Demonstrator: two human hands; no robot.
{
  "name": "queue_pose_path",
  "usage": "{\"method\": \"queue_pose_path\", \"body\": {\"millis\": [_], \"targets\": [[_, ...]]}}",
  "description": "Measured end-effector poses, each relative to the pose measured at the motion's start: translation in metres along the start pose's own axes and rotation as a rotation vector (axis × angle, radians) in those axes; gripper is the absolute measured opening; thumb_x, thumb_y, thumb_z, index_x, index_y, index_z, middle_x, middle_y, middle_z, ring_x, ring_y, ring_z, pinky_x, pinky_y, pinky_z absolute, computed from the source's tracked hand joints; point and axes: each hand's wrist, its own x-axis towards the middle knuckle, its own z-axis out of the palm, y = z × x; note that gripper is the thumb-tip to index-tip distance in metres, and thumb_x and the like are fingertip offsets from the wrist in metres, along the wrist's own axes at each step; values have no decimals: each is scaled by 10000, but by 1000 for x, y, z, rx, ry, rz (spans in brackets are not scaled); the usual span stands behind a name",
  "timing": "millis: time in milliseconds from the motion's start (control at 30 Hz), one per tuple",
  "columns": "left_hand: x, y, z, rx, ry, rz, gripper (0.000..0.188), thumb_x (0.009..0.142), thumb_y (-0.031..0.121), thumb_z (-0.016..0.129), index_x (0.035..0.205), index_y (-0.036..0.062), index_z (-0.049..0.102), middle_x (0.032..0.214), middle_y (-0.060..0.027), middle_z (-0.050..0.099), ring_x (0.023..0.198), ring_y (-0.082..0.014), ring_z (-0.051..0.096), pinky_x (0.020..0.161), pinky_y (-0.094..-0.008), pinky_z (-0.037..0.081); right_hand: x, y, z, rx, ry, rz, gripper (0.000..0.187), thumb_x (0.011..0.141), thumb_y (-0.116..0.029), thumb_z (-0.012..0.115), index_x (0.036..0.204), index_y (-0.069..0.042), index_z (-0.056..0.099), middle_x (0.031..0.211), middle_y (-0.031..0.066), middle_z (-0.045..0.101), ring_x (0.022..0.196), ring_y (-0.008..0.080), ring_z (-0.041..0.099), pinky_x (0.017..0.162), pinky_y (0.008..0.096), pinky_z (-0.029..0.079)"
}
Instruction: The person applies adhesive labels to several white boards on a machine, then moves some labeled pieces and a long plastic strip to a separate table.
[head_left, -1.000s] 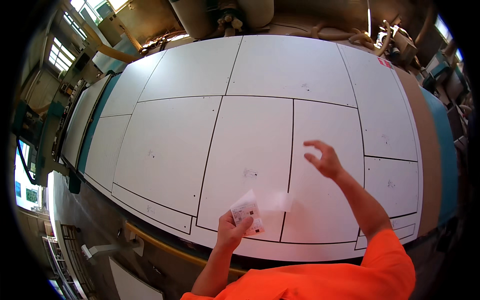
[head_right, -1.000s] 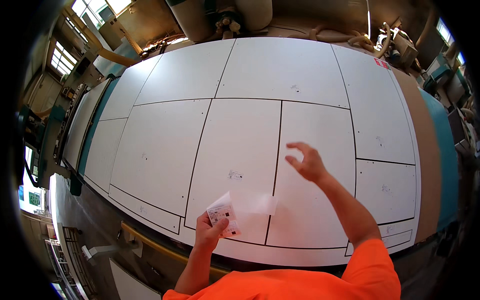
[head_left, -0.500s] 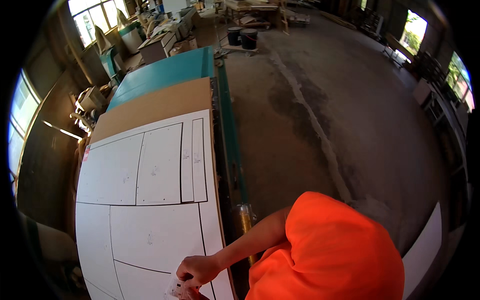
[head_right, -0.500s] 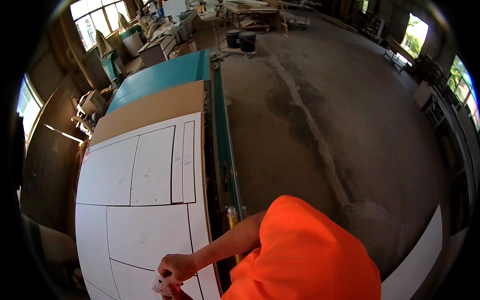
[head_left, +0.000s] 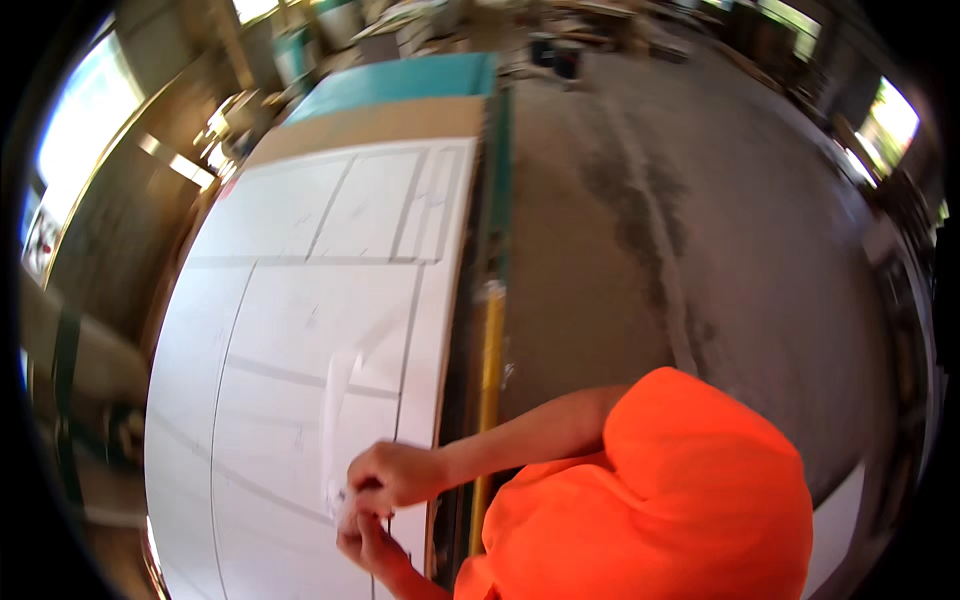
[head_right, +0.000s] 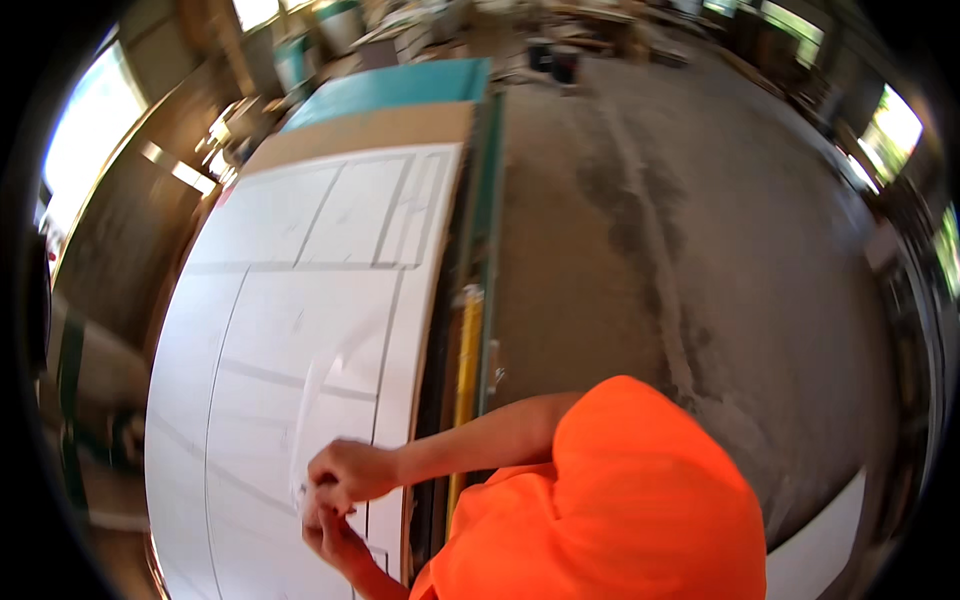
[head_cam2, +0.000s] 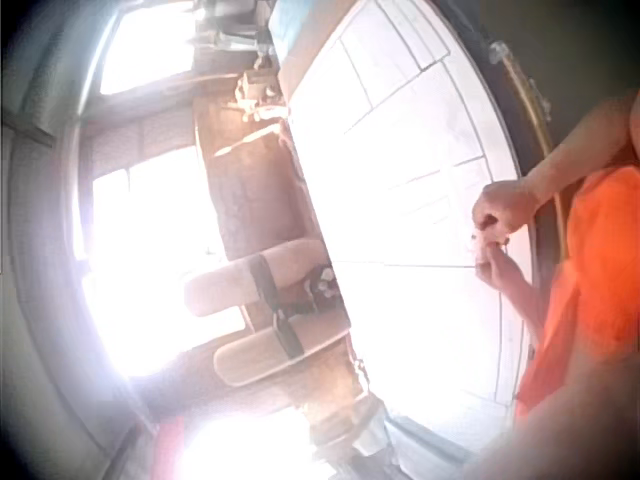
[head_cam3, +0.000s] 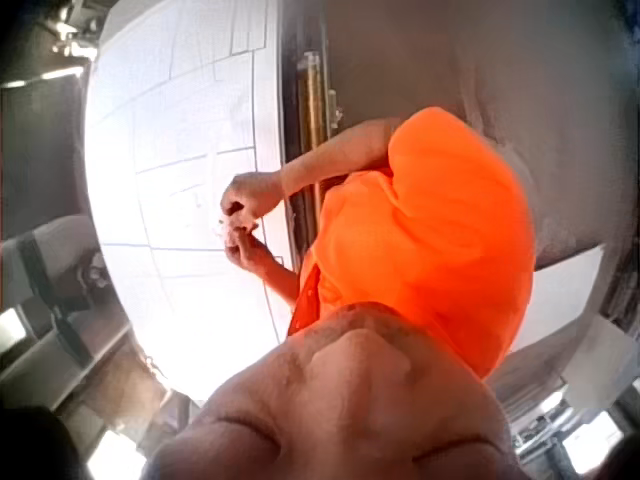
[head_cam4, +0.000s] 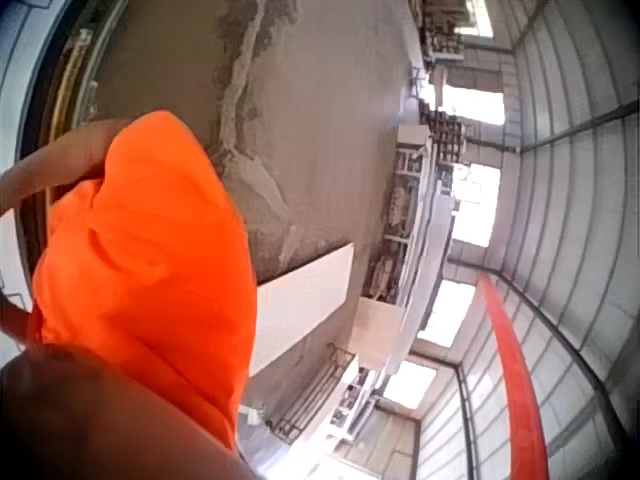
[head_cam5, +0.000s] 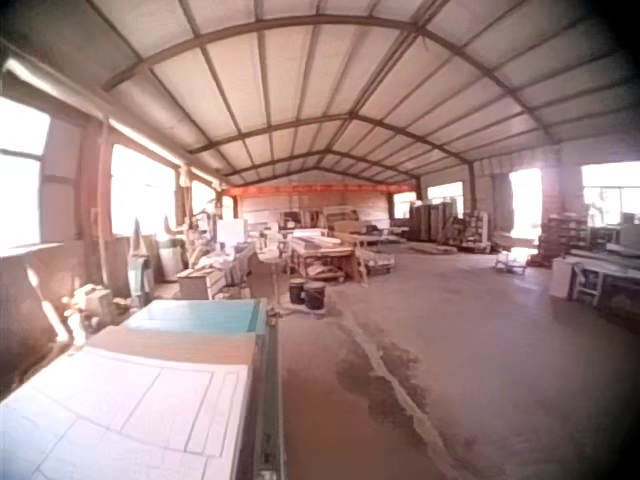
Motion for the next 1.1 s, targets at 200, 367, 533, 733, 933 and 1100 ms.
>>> {"method": "queue_pose_path", "body": {"millis": [200,367,533,733,933,1100], "targets": [[-3,17,-53,9,258,-181,118,828,58,566,819,-39,634,723,-20,615,647,-59,499,589,-202,379,47,19,34,-17,-47,-107,129,776,3,623,899,-12,589,808,27,587,730,78,540,668,225,446],[-57,45,-121,-82,478,-112,156,845,74,571,930,-44,628,807,-51,643,735,-89,570,669,-230,457,86,14,127,-50,-309,-454,219,700,26,668,897,-51,612,937,60,590,805,169,530,665,270,437],[-96,40,-170,-110,544,-72,215,878,147,587,979,-40,625,841,-55,643,765,-103,582,697,-250,475,97,6,208,-323,-516,-812,331,641,-69,723,961,-88,641,1125,76,568,1020,281,480,781,353,434],[-113,30,-256,-264,460,-115,227,879,195,603,933,-23,629,820,-43,643,752,-105,582,683,-245,470,113,34,301,-286,-744,-670,296,626,-7,697,910,-86,676,809,25,655,847,206,596,781,328,440],[-123,12,-351,-253,375,-242,185,875,147,590,921,-27,631,821,-46,649,739,-103,584,679,-248,473,116,62,390,-111,-693,-225,126,698,-18,681,819,-55,685,731,59,656,704,170,607,651,293,469],[-122,-8,-397,-146,410,-330,192,870,156,600,967,-7,633,825,-31,645,753,-78,572,668,-231,465,137,83,429,-103,-752,137,95,742,-100,673,795,-22,660,749,60,663,699,113,607,663,256,465]]}}
